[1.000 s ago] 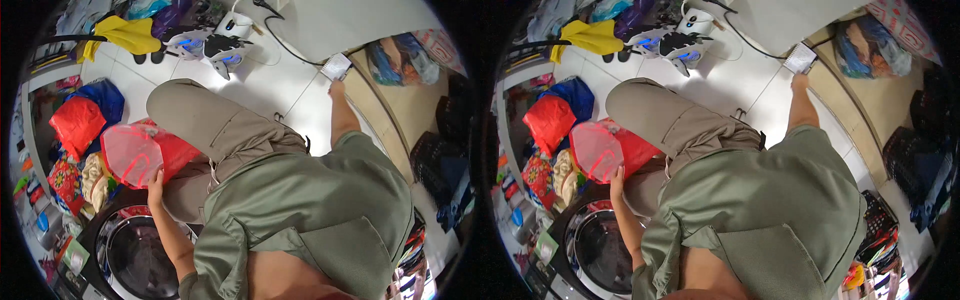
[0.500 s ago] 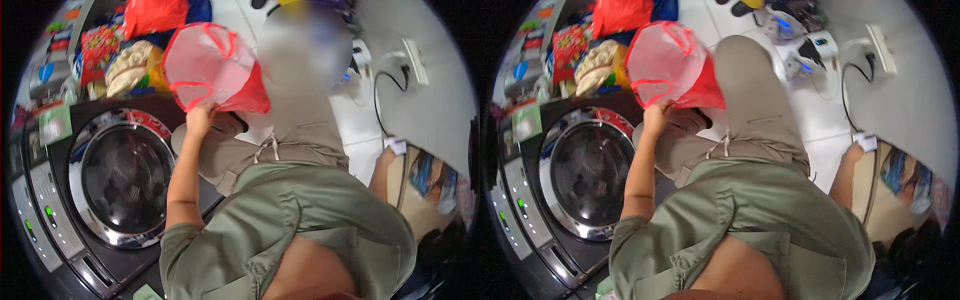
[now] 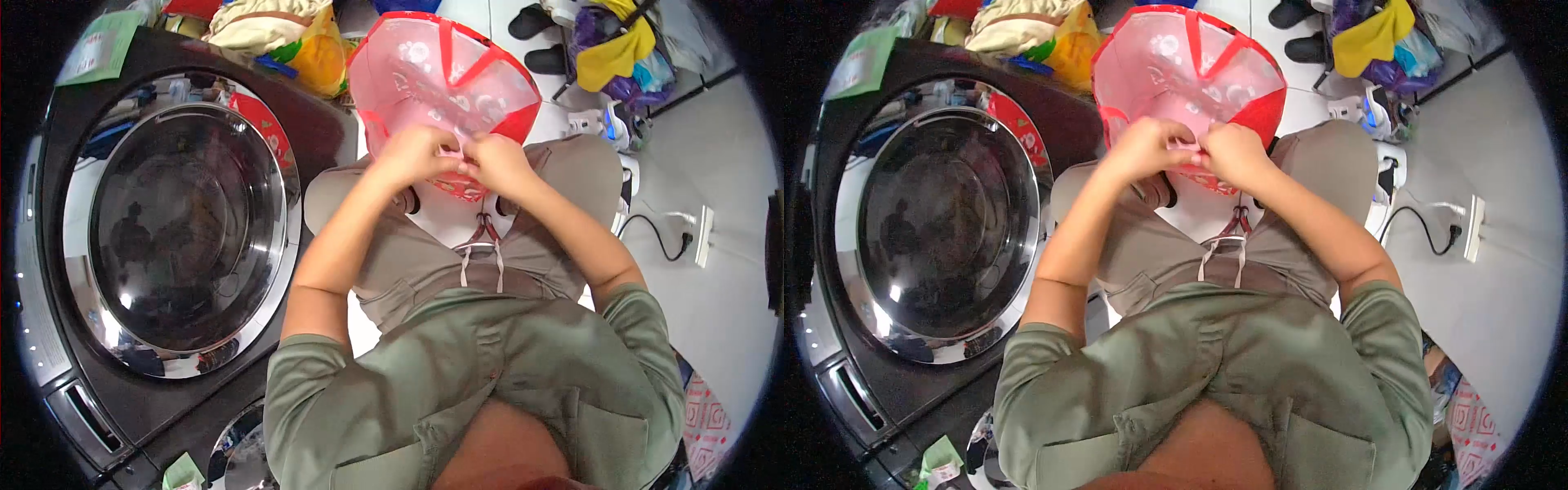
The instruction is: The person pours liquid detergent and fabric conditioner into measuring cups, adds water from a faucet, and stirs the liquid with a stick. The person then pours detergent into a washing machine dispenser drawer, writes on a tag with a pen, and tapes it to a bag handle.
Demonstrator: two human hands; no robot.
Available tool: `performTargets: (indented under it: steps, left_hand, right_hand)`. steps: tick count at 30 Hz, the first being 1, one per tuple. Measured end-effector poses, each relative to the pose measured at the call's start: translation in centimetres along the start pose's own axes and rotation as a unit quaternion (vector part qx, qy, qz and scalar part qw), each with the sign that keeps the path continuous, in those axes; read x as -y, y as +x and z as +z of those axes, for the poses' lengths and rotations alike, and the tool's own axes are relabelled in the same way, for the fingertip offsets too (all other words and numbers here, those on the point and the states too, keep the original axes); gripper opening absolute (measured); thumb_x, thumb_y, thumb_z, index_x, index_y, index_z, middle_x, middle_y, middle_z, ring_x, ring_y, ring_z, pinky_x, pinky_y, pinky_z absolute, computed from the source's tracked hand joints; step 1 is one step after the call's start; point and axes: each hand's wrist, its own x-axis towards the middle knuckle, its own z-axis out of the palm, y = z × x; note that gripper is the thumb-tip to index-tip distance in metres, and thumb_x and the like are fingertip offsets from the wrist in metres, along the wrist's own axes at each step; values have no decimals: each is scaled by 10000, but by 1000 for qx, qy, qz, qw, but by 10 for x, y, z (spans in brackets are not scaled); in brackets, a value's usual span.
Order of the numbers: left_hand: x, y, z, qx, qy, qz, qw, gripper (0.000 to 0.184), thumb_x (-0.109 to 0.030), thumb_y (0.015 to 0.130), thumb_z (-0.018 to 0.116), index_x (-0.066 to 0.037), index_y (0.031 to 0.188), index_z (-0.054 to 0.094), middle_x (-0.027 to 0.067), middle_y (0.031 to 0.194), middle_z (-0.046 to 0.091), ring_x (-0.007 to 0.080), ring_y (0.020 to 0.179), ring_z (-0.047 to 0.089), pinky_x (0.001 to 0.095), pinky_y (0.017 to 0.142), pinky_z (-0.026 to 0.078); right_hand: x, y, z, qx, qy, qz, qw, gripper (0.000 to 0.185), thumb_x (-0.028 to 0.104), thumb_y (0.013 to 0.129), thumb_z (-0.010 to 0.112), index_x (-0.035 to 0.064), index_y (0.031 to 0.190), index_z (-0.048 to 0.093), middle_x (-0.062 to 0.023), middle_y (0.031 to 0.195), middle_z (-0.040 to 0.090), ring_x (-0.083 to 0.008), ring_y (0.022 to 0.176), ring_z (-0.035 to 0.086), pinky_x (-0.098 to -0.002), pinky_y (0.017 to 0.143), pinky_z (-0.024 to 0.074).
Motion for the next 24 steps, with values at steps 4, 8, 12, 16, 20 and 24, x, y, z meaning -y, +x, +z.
performTargets:
  steps: [4,8,12,16,20,24]
  left_hand:
    - [69,12,-52,-129,144,-101,976,510,-512,746,566,-96,1037,619,128,1116,581,290,1057,533,372,903,397]
    - [146,-9,-37,-33,278,-267,922,574,-560,731,542,-103,1074,605,114,1050,613,267,968,584,354,820,452]
    - [172,-31,-35,38,-82,-291,952,505,-370,728,651,-79,1129,558,125,957,635,217,823,621,339,742,479]
    - [146,-28,-47,-61,-298,-334,892,606,-426,774,635,5,1177,495,129,946,620,197,830,594,308,759,464]
    - [138,-16,-48,-86,-314,-302,896,573,-391,766,650,-55,1206,502,131,1012,580,170,910,546,290,760,434]
    - [158,0,-43,-50,-228,-196,952,493,-235,750,691,-79,1187,525,73,994,593,130,856,549,254,723,439]
  right_hand:
    - [-23,1,28,-14,-10,-124,992,162,192,679,639,39,677,586,-108,691,558,-313,731,567,-422,645,473]
    - [-44,16,-1,-27,-47,-80,995,159,157,676,635,15,691,563,-156,724,545,-333,764,548,-435,680,447]
    - [-95,35,-18,-64,-33,-53,996,187,159,666,652,6,664,544,-162,697,526,-347,735,532,-424,643,430]
    - [-100,53,-31,-39,39,19,998,261,228,723,649,-14,691,558,-139,639,517,-272,624,526,-362,573,412]
    - [-125,76,-24,-16,146,111,983,306,274,779,624,-31,785,598,-129,613,554,-181,549,522,-308,541,413]
    - [-146,98,-30,15,187,155,970,313,287,791,613,-26,812,633,-61,624,584,-125,572,525,-283,555,425]
